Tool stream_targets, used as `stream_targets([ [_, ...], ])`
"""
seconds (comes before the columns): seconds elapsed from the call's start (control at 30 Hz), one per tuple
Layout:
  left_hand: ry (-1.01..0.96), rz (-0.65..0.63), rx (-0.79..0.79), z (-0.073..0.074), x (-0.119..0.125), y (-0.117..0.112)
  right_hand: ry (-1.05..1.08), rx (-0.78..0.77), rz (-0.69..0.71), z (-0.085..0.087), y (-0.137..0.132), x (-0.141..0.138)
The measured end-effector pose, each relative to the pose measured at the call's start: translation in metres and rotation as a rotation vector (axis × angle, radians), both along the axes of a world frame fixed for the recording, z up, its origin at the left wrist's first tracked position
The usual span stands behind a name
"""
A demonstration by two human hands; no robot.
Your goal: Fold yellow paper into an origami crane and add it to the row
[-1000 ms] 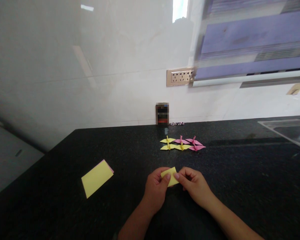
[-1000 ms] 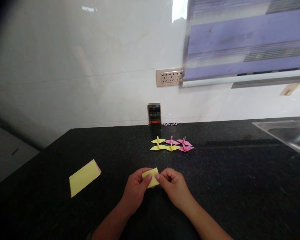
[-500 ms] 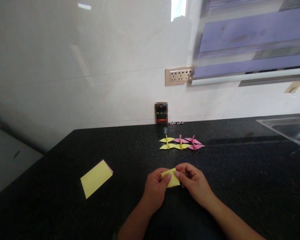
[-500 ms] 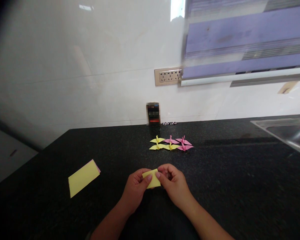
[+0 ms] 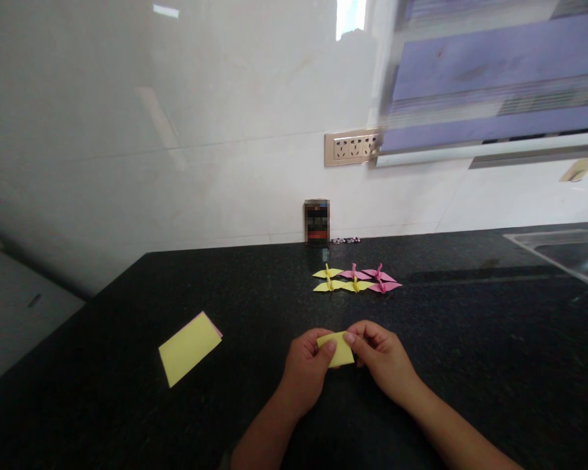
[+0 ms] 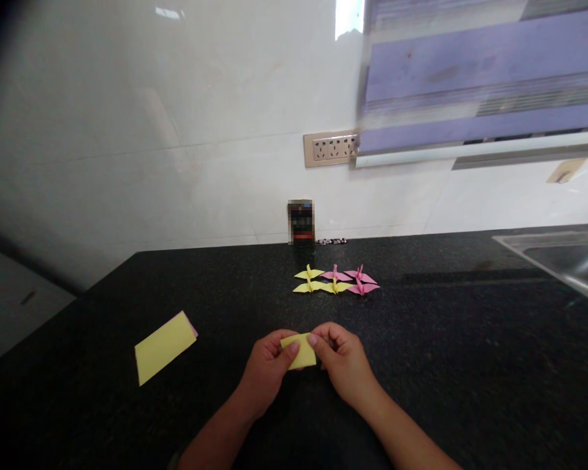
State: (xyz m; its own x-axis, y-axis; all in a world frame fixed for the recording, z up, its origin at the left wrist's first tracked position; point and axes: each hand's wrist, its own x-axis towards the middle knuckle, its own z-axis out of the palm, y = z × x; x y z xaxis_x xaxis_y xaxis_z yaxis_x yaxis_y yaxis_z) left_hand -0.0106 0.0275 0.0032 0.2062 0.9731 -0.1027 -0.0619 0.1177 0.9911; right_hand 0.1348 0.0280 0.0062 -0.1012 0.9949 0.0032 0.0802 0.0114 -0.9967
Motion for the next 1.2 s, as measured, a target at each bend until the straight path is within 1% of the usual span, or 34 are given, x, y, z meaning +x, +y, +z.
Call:
stream_targets([
  [0.13,0.024,-0.003,0.015,-0.001,0.0,-0.001,-0.006,0.005,0.01,0.0,0.0,0.0],
  [0.3,0.043,0.007,0.004,0.001,0.0,0.0,-0.033,0.006,0.028,-0.004,0.001,0.002],
  [0.43,0.139,0.05,0.088,0.002,-0.001,0.002,-0.091,0.022,0.083,-0.002,0.002,0.007],
  [0.6,0.299,-0.028,0.234,0.0,-0.004,0.001,-0.194,0.053,0.158,0.005,0.003,0.012],
  [0.73,0.372,-0.085,0.266,-0.001,-0.006,0.001,-0.253,0.094,0.179,0.006,0.003,0.012],
  [0.83,0.358,-0.083,0.255,0.0,-0.008,0.002,-0.214,0.117,0.176,0.007,0.004,0.014],
  [0.97,0.308,-0.04,0.241,0.003,-0.011,0.004,-0.217,0.245,0.121,0.012,0.007,0.022],
  [1.1,0.283,-0.02,0.239,0.004,-0.013,0.006,-0.278,0.32,0.155,0.015,0.009,0.027],
  [1.2,0.292,-0.03,0.224,0.002,-0.013,0.007,-0.327,0.351,0.214,0.014,0.007,0.026],
])
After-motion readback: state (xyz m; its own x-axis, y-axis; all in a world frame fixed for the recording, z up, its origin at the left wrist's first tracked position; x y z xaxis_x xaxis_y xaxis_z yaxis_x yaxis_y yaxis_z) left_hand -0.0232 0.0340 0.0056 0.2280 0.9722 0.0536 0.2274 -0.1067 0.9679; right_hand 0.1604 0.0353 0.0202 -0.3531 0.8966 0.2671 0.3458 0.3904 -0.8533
